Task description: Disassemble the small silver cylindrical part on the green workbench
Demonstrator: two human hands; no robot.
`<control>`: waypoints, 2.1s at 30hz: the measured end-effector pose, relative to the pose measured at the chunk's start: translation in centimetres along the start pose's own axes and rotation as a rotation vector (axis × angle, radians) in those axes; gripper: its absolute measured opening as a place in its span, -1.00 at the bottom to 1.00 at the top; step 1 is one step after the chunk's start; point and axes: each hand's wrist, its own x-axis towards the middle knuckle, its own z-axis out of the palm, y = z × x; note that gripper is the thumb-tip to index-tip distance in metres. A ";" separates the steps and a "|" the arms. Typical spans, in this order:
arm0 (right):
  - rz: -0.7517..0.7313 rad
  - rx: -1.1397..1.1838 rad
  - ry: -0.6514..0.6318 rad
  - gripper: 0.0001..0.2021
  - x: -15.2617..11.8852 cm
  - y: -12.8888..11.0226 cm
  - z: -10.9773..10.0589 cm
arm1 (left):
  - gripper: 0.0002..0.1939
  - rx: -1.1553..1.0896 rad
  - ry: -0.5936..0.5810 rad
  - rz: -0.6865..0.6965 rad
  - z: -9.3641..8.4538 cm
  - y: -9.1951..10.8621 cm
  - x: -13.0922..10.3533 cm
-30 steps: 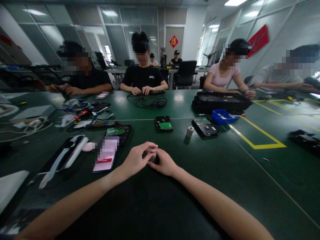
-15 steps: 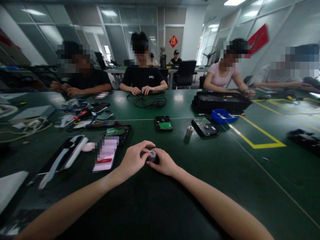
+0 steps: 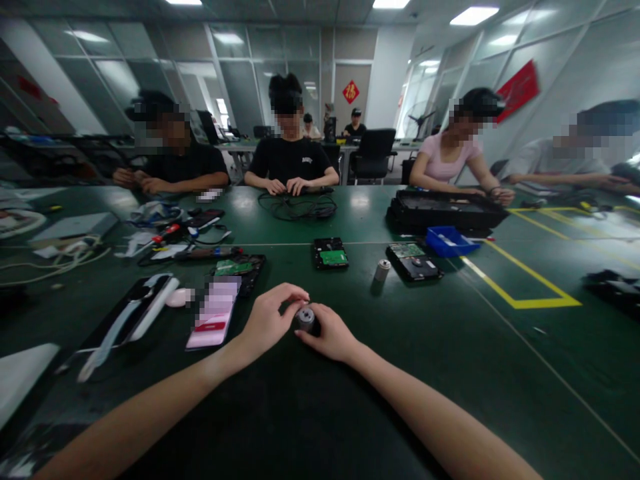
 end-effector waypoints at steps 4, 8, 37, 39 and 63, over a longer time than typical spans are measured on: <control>0.051 -0.009 -0.038 -0.67 0.1 -0.6 -0.3 | -0.75 -0.038 -0.019 -0.144 0.6 -2.7 0.3; 0.053 0.003 -0.042 -0.68 0.3 -0.9 -0.5 | -0.75 0.011 -0.106 -0.244 1.4 -5.1 0.3; 0.018 0.016 -0.043 -0.64 0.1 -0.1 -0.2 | -0.87 -0.028 -0.184 -0.097 -0.3 0.2 0.0; 0.019 0.023 -0.043 -0.68 0.1 -0.1 -0.2 | -0.86 -0.035 -0.193 -0.091 -0.3 0.2 0.0; 0.001 0.050 -0.042 -0.62 0.1 0.0 -0.3 | -0.80 0.020 -0.272 -0.100 -0.1 0.0 -0.2</control>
